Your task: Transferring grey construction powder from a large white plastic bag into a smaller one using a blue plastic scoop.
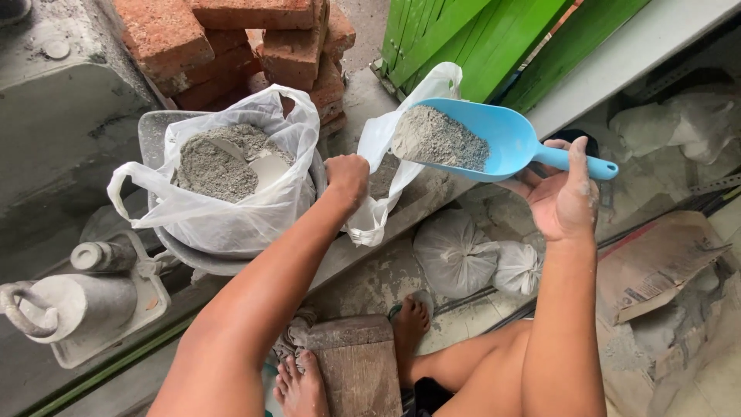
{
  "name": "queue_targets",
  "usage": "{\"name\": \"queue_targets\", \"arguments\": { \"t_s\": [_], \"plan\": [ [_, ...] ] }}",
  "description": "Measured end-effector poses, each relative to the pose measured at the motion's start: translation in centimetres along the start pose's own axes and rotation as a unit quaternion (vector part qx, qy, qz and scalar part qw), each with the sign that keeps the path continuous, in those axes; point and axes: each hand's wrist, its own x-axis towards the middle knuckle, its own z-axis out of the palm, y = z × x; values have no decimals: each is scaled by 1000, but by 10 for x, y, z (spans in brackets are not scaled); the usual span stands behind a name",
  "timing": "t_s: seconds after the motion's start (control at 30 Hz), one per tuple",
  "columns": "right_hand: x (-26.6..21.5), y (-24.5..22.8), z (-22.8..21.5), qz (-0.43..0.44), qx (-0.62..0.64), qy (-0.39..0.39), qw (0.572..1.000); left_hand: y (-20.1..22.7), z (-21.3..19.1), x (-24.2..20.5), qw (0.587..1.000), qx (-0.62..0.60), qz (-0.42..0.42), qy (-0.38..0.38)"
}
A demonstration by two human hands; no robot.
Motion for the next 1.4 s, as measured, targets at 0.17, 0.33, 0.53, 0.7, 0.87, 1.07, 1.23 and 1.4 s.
{"name": "queue_targets", "arguments": {
  "t_s": [0.17,0.33,0.53,0.7,0.87,1.07,1.23,1.4],
  "plan": [
    [8,1,-8,-4,-2,-11,1000,-3,-41,-12,999,9,11,34],
    [8,3,-13,-16,8,-17,1000,-5,-58,-4,994,59,19,93],
    [16,8,-21,1,-12,-19,1000,-26,-77,11,994,11,30,106],
    [23,20,-17,17,-39,-14,999,-26,-69,17,990,-56,22,127],
    [23,36,17,14,-97,11,995,-29,-71,22,981,-154,6,118],
    [5,66,91,-92,-278,66,954,-30,-93,-4,978,-176,14,107],
    [-7,74,124,-267,-429,-30,863,-37,-97,-8,969,-230,-5,87],
    [-15,67,131,-210,-477,-132,843,-43,-97,-13,978,-191,-1,89]
  ]
}}
